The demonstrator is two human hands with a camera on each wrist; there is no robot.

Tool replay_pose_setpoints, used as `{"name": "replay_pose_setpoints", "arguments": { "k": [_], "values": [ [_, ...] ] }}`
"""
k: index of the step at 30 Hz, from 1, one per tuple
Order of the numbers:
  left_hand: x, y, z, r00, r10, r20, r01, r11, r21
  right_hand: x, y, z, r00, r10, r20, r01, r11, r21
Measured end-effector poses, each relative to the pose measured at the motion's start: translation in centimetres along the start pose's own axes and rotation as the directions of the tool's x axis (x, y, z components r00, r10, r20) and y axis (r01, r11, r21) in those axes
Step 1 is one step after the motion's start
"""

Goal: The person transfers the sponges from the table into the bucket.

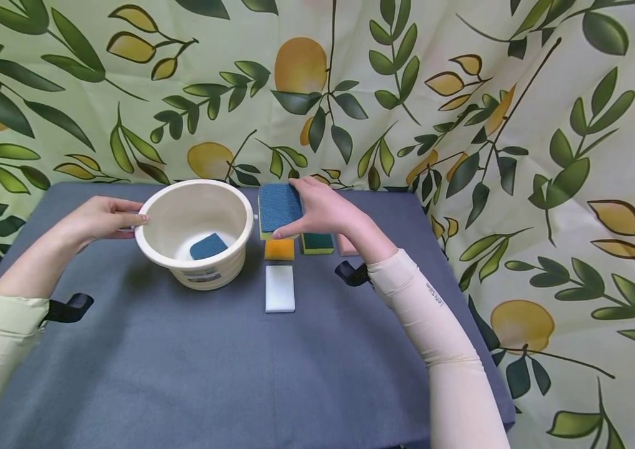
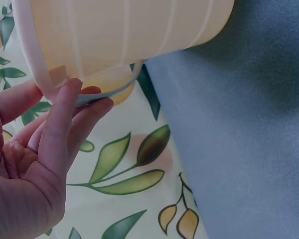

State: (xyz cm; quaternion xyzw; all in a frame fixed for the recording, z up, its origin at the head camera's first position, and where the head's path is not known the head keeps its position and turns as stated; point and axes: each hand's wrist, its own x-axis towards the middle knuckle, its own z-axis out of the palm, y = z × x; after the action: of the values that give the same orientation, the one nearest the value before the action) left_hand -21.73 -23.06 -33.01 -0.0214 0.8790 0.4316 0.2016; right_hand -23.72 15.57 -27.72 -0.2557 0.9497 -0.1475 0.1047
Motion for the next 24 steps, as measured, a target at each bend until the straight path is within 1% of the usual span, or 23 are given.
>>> {"name": "replay_pose_setpoints", "arguments": {
  "k": [8,12,18,24],
  "values": [
    [-0.1,-0.1,-0.1,1.0,0.013,-0.003,-0.013,1.0,-0.003,1.7,-2.1,0.1,1.0,-0.019,0.011,0.019,1.0,-0.017],
    [-0.1,-0.1,-0.1,1.0,0.01,-0.005,-0.01,1.0,-0.008,2.3,-3.0,0.2,0.999,-0.048,0.017,0.048,0.999,-0.009],
    [0.0,0.0,0.1,1.0,-0.002,-0.011,0.002,1.0,-0.01,3.0,-3.7,0.4,0.996,-0.088,0.021,0.088,0.996,-0.001],
    [0.1,0.0,0.1,1.0,-0.001,-0.016,0.001,1.0,-0.014,3.6,-4.3,0.8,0.994,-0.107,0.029,0.106,0.994,0.014]
  ]
}}
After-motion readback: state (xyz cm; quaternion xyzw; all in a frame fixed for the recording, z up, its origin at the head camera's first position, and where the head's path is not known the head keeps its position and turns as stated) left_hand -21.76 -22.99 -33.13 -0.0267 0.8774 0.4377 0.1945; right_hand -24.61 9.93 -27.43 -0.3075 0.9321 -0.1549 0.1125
